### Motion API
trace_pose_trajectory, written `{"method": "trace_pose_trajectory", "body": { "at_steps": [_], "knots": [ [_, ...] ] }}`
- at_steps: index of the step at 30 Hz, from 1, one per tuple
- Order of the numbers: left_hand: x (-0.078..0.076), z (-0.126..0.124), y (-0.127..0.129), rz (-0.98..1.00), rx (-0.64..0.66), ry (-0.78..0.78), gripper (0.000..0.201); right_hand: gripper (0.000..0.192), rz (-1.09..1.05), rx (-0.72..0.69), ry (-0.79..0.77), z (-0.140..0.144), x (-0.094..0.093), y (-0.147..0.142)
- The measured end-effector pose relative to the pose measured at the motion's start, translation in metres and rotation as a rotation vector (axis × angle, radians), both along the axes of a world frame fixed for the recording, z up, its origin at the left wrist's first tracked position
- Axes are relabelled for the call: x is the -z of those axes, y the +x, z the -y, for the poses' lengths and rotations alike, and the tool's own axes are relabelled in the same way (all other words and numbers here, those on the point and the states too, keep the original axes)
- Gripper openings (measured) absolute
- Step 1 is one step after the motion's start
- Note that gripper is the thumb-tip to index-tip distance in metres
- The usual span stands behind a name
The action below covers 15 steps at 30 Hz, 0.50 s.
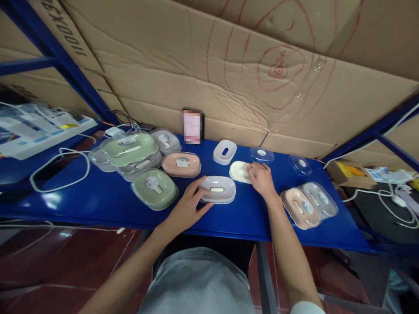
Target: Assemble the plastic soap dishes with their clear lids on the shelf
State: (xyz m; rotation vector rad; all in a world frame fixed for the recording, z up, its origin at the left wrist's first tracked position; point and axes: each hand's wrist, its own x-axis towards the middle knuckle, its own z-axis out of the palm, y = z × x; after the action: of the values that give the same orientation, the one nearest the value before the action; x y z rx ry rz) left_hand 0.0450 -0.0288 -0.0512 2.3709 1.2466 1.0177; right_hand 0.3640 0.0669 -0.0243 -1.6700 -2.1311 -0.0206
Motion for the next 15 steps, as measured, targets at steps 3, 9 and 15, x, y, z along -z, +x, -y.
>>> {"method": "trace_pose_trajectory", "body": {
  "at_steps": [3,9,15],
  "knots": [
    [-0.001,-0.001,0.000,0.001,0.006,-0.013,0.024,0.042,-0.018,-0.086,-0.019,0.011,0.004,-0.001],
    [-0.001,0.000,0.000,0.007,-0.008,-0.024,0.024,0.048,-0.017,-0.084,-0.021,0.011,0.007,0.016],
    [0.000,0.000,-0.001,0.023,-0.031,-0.038,0.022,0.060,0.025,0.212,0.034,-0.035,0.013,0.039]
  ]
}}
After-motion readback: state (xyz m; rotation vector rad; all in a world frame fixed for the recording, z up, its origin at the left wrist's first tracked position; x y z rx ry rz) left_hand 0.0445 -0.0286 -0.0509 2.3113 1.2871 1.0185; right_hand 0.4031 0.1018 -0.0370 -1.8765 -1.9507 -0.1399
